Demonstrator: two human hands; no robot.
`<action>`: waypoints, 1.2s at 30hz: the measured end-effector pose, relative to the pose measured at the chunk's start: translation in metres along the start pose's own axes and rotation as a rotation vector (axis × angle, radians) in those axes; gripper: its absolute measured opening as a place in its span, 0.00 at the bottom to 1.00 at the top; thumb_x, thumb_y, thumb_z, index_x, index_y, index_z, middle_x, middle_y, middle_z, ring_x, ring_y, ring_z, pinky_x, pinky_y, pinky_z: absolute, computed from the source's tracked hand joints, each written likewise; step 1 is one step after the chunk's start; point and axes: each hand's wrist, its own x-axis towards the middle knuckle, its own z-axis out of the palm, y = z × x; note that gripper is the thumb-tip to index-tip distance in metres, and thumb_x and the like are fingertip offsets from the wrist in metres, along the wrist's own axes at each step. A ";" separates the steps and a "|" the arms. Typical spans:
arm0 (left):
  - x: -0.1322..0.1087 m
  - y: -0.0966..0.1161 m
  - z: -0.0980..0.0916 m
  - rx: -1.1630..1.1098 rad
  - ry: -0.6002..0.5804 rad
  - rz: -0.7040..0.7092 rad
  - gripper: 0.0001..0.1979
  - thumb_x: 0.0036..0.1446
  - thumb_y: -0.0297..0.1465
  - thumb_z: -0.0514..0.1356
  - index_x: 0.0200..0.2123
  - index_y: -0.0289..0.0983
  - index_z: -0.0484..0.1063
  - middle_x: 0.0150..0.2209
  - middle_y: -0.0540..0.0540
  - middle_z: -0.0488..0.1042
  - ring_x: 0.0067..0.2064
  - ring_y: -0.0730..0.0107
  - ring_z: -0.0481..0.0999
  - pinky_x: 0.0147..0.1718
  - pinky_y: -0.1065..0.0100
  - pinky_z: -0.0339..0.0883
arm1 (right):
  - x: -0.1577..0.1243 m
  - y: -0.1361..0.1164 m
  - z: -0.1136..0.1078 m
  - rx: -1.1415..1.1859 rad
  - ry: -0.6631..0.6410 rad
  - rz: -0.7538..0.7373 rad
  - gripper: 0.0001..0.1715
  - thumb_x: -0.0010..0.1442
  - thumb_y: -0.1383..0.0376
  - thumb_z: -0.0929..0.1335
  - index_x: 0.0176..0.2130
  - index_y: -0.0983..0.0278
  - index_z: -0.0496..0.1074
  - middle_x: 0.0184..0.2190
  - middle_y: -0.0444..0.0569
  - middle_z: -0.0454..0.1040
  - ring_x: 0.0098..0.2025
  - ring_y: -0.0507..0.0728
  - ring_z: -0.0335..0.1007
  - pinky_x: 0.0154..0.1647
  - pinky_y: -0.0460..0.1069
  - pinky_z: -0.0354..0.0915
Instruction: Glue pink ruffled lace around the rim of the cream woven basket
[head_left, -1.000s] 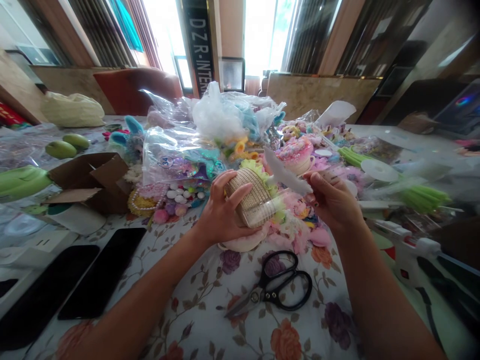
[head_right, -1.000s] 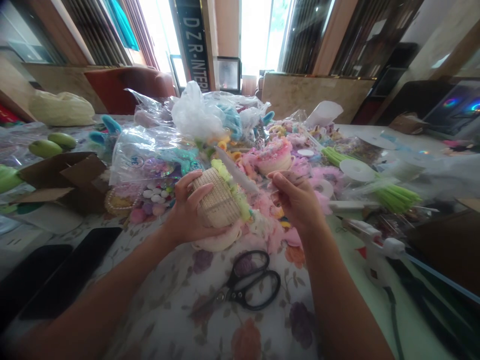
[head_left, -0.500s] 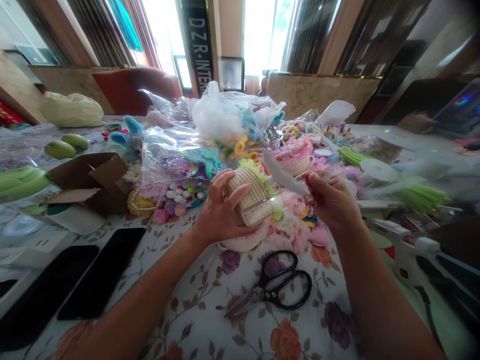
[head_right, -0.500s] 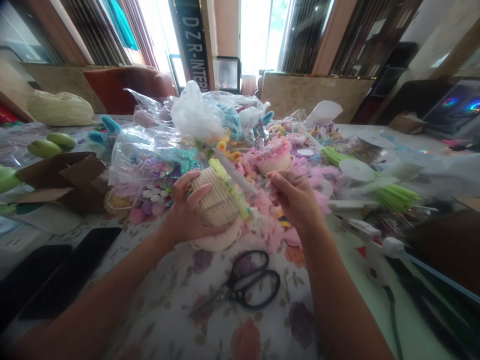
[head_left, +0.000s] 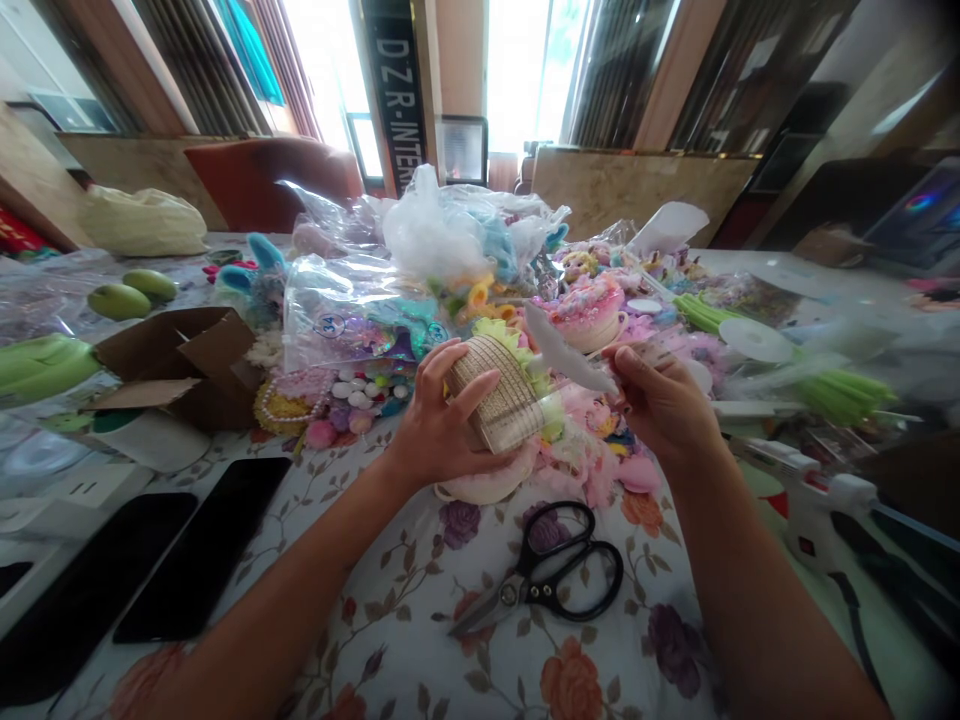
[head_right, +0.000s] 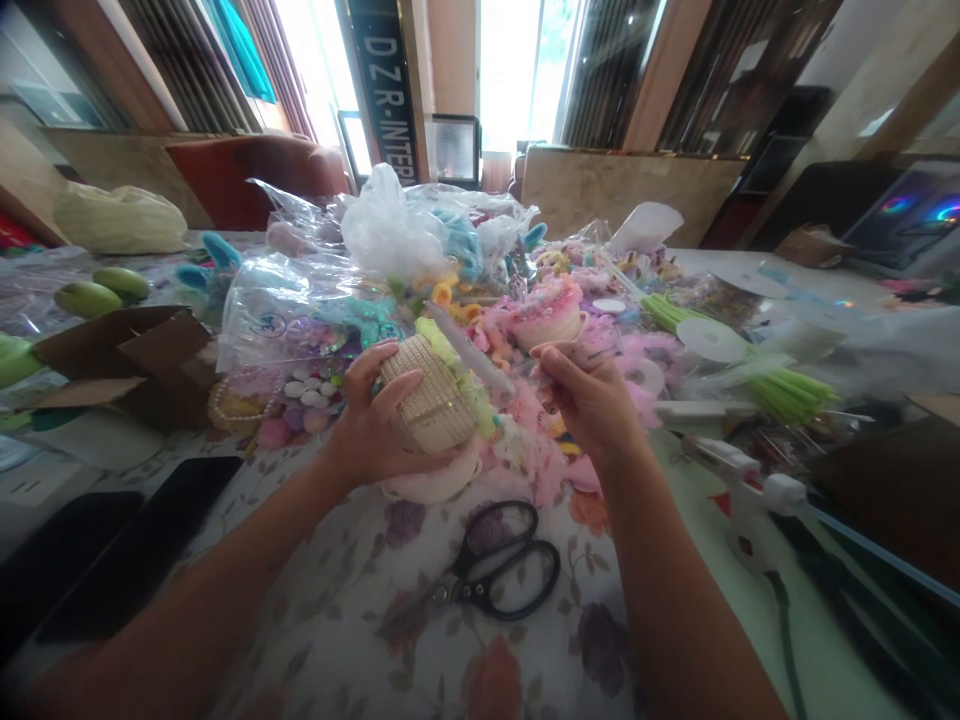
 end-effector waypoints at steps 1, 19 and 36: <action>0.000 0.000 0.000 0.002 0.005 0.005 0.46 0.44 0.48 0.71 0.61 0.42 0.54 0.58 0.32 0.54 0.62 0.40 0.59 0.58 0.38 0.63 | 0.000 0.000 0.000 -0.004 0.003 0.000 0.17 0.42 0.56 0.81 0.30 0.63 0.81 0.19 0.40 0.69 0.18 0.45 0.62 0.15 0.41 0.59; -0.008 -0.010 -0.001 0.081 0.063 0.112 0.39 0.47 0.45 0.72 0.59 0.46 0.59 0.63 0.36 0.52 0.65 0.37 0.58 0.58 0.38 0.63 | -0.001 0.002 -0.005 -0.053 -0.003 0.014 0.12 0.46 0.57 0.79 0.30 0.61 0.80 0.16 0.41 0.71 0.16 0.46 0.62 0.14 0.42 0.57; -0.010 -0.013 -0.003 0.147 0.080 0.151 0.31 0.47 0.37 0.72 0.53 0.50 0.64 0.63 0.40 0.52 0.65 0.40 0.58 0.56 0.39 0.65 | -0.001 -0.001 -0.001 -0.079 0.000 0.005 0.15 0.43 0.57 0.80 0.28 0.62 0.79 0.16 0.39 0.69 0.14 0.45 0.61 0.12 0.41 0.58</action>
